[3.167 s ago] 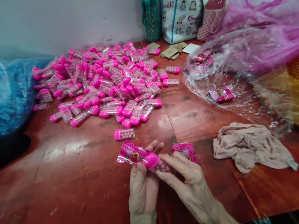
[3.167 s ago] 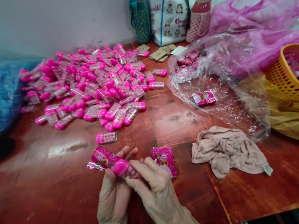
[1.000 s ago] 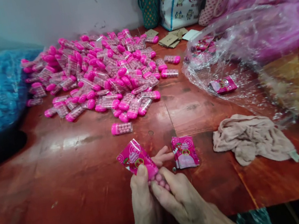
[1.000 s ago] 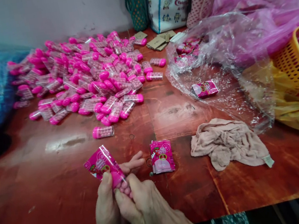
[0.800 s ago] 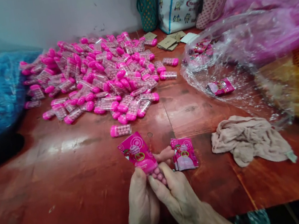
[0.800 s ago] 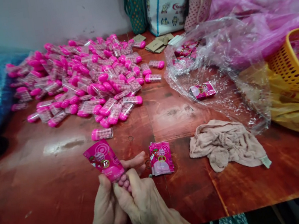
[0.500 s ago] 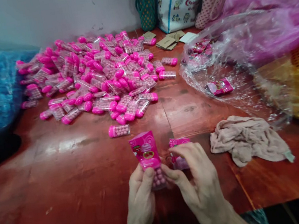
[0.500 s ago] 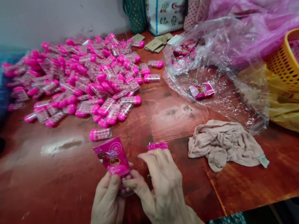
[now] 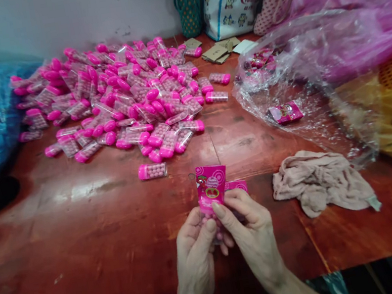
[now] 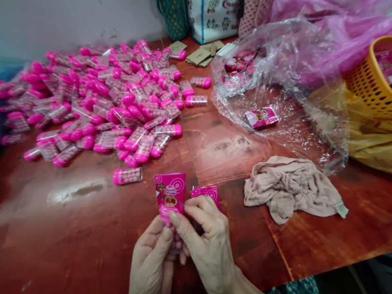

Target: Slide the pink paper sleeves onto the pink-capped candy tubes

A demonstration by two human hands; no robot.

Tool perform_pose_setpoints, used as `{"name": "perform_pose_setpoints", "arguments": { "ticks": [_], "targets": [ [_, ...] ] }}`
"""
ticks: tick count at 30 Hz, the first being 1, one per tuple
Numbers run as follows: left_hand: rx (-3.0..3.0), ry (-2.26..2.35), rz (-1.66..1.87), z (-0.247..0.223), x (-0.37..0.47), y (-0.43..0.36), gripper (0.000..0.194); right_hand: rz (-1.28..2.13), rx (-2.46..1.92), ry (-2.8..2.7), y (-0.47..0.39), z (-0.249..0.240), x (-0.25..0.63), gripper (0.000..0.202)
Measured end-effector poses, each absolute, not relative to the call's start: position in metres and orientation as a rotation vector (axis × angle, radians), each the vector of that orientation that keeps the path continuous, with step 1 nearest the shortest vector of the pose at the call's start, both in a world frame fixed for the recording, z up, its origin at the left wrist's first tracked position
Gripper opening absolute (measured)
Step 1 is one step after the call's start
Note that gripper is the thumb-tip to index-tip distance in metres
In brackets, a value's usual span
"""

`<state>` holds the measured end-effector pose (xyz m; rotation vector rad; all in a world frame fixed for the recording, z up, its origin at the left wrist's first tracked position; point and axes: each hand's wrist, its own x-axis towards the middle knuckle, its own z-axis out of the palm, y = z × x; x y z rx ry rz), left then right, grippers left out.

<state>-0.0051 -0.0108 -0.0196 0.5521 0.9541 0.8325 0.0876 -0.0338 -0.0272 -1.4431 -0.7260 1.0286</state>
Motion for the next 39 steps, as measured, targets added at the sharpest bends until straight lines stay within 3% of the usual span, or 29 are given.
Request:
{"name": "perform_pose_setpoints", "arguments": {
  "ticks": [3,12,25,29,33,39],
  "targets": [
    [0.513,0.976,0.875,-0.020,-0.002,-0.011,0.010,0.945,-1.495,-0.753,-0.035,-0.029,0.085,0.019],
    [0.628,0.930,0.692,-0.020,-0.005,-0.005,0.015,1.254,-1.270,-0.663,-0.026,-0.026,0.108,0.030],
    [0.653,0.992,0.849,-0.023,0.010,-0.015,0.008,1.244,-1.160,-0.311,-0.031,-0.035,0.084,0.040],
    [0.735,0.965,0.732,-0.026,0.004,-0.011,0.010,1.339,-1.111,-0.404,-0.027,-0.028,0.098,0.031],
    [0.756,0.898,0.657,-0.028,-0.002,-0.013,0.025,1.366,-1.211,-0.388,-0.025,-0.024,0.107,0.024],
    [0.749,1.064,0.817,-0.020,0.009,-0.019,0.026,1.318,-1.247,-0.324,-0.026,-0.024,0.099,0.024]
  ]
}}
